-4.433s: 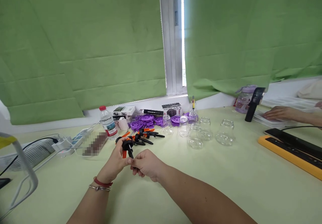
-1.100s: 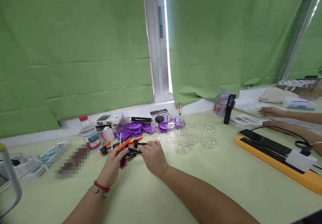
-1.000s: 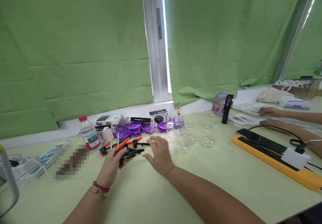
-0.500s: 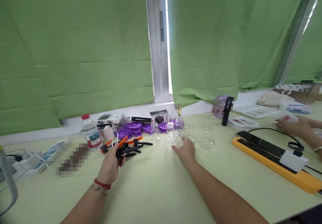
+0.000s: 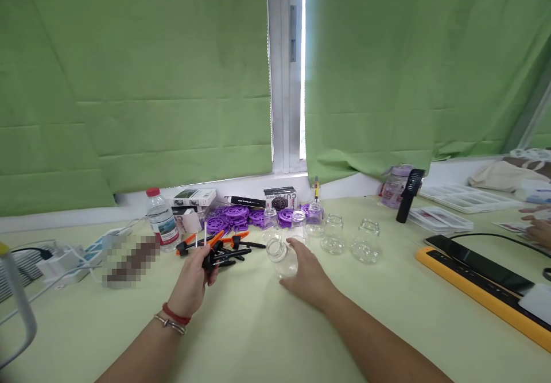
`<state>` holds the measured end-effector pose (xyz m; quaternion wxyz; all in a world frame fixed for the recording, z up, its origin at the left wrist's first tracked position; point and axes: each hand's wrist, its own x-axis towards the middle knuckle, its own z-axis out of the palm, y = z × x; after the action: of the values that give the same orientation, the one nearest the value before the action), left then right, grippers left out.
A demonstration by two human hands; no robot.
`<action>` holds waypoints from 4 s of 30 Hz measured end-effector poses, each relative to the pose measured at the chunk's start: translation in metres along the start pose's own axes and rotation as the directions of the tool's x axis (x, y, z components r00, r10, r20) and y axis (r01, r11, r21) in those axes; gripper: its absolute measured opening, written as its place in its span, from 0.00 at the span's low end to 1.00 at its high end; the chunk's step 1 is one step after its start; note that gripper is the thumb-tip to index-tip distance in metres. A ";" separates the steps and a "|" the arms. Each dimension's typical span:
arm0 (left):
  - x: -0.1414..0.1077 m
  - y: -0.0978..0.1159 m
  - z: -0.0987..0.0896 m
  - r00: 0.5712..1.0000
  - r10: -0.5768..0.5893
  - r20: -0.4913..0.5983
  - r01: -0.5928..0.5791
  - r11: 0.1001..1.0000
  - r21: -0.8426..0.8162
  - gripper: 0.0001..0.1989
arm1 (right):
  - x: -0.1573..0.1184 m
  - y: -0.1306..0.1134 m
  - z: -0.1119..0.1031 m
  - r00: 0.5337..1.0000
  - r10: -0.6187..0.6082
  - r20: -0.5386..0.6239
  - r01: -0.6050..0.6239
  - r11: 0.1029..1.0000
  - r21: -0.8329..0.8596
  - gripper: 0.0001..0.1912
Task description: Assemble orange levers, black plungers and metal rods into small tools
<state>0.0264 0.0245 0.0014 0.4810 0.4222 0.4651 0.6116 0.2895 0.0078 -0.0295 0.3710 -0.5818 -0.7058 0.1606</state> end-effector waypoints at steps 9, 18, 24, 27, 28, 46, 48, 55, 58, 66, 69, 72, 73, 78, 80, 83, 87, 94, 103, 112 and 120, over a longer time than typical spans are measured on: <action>-0.010 0.007 0.009 0.998 0.015 0.065 -0.017 0.999 0.028 0.17 | -0.002 -0.010 -0.017 0.983 -0.160 -0.093 0.134 0.961 -0.240 0.33; -0.015 0.017 0.012 1.000 -0.020 0.000 0.020 0.998 0.062 0.15 | -0.008 -0.014 -0.010 0.965 -0.226 -0.134 0.176 0.935 -0.307 0.32; -0.016 0.019 0.010 1.000 -0.025 0.016 0.024 0.995 0.094 0.16 | -0.008 -0.013 -0.008 0.976 -0.184 -0.118 0.145 0.948 -0.283 0.34; -0.019 0.016 0.013 0.990 -0.094 0.107 0.078 0.987 0.139 0.16 | -0.014 -0.018 -0.005 0.961 -0.271 -0.058 0.251 0.940 -0.233 0.34; -0.021 0.015 0.014 0.984 -0.121 0.134 0.100 0.983 0.153 0.16 | -0.016 -0.021 -0.004 0.947 -0.317 -0.042 0.301 0.928 -0.221 0.34; -0.029 0.011 0.022 0.913 -0.251 0.320 0.210 0.965 0.156 0.16 | -0.022 -0.030 0.001 0.659 -0.731 -0.178 0.657 0.675 -0.335 0.30; -0.029 0.011 0.021 0.913 -0.255 0.320 0.209 0.963 0.170 0.16 | -0.022 -0.029 0.002 0.654 -0.736 -0.176 0.668 0.671 -0.322 0.30; -0.031 0.010 0.022 0.920 -0.214 0.327 0.136 0.960 0.245 0.16 | -0.020 -0.029 -0.003 0.777 -0.615 -0.135 0.613 0.788 -0.062 0.40; -0.035 0.013 0.024 0.920 -0.188 0.344 0.097 0.959 0.266 0.17 | -0.021 -0.028 -0.004 0.906 -0.423 -0.035 0.423 0.893 0.153 0.40; -0.040 0.016 0.028 0.921 -0.215 0.325 0.096 0.933 0.347 0.17 | -0.018 -0.028 0.000 0.963 -0.022 0.270 -0.145 0.799 0.584 0.31; -0.042 0.015 0.030 0.920 -0.211 0.331 0.084 0.929 0.361 0.16 | -0.015 -0.030 0.001 0.947 0.012 0.322 -0.240 0.693 0.680 0.22; -0.044 0.013 0.033 0.919 -0.192 0.345 0.060 0.932 0.359 0.17 | -0.014 -0.032 0.002 0.943 0.057 0.327 -0.279 0.668 0.690 0.22; -0.044 0.012 0.033 0.921 -0.183 0.344 0.056 0.936 0.349 0.17 | -0.014 -0.032 0.001 0.943 0.076 0.324 -0.291 0.663 0.690 0.24; -0.037 0.000 0.032 0.948 -0.183 0.258 0.132 0.970 0.203 0.17 | -0.013 -0.031 -0.002 0.956 0.109 0.271 -0.280 0.615 0.738 0.31; -0.031 -0.006 0.029 0.955 -0.207 0.211 0.181 0.974 0.135 0.17 | -0.013 -0.028 -0.001 0.955 0.066 0.289 -0.265 0.625 0.734 0.36; -0.021 -0.014 0.024 0.953 -0.246 0.176 0.234 0.968 0.087 0.17 | -0.011 -0.019 0.006 0.939 -0.036 0.341 -0.241 0.640 0.730 0.45; -0.014 -0.022 0.019 0.951 -0.259 0.166 0.250 0.965 0.076 0.17 | -0.006 -0.009 0.023 0.937 -0.107 0.333 -0.177 0.677 0.715 0.43; -0.010 -0.029 0.014 0.968 -0.207 0.141 0.204 0.978 0.040 0.19 | 0.005 -0.011 0.039 0.960 -0.049 0.276 -0.149 0.743 0.652 0.37; -0.007 -0.028 0.010 0.969 -0.223 0.104 0.217 0.974 0.068 0.18 | 0.018 -0.022 0.051 0.969 0.062 0.237 -0.197 0.774 0.601 0.35; -0.004 -0.029 0.010 0.964 -0.221 0.149 0.220 0.975 0.022 0.19 | 0.017 -0.010 0.042 0.955 -0.072 0.287 -0.128 0.774 0.620 0.39; -0.003 -0.030 0.010 0.957 -0.235 0.171 0.230 0.972 0.048 0.18 | 0.015 -0.004 0.036 0.921 -0.177 0.348 -0.133 0.697 0.705 0.43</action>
<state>0.0422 0.0264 -0.0256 0.5827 0.4236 0.4757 0.5047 0.2603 0.0284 -0.0455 0.4217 -0.3384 -0.6532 0.5301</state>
